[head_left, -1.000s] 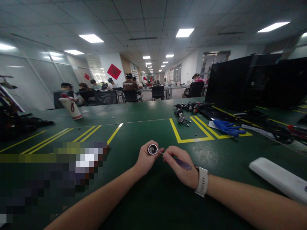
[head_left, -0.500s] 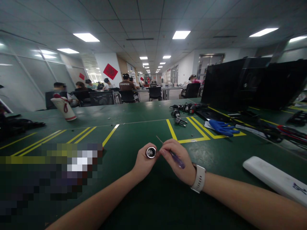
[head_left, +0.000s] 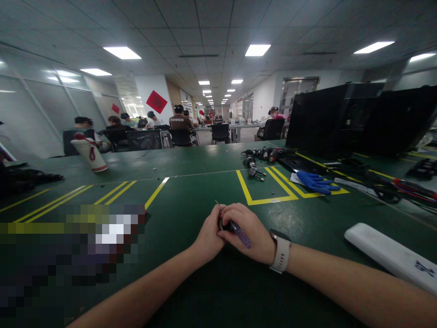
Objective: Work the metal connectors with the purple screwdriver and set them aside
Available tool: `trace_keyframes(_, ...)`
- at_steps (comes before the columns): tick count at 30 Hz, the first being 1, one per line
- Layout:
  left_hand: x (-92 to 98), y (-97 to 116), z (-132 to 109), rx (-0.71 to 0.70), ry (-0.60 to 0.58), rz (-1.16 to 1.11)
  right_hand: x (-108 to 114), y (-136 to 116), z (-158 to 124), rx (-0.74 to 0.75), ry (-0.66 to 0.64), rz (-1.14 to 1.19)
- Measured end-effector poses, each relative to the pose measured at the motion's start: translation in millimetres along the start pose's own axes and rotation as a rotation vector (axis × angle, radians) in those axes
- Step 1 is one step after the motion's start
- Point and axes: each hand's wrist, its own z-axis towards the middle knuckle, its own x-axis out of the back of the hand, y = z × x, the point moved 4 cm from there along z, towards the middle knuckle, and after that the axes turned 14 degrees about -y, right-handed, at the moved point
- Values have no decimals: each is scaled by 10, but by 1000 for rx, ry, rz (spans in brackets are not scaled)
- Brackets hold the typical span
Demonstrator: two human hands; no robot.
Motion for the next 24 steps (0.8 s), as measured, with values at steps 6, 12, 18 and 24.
trace_keyframes(6,85,-74,-12,79,204,192,201,175,43,-69,170,-119)
trace_keyframes(12,124,-169,-11,242,182,119,717,853,-34,-306,400,-286)
trace_keyframes(18,106,-179,-6,290,140,-1,1123,1612,-420,-681,503,-454)
trace_keyframes(24,122,-140,-12,238,120,-2,1189,1940,-666,-931,435,-512)
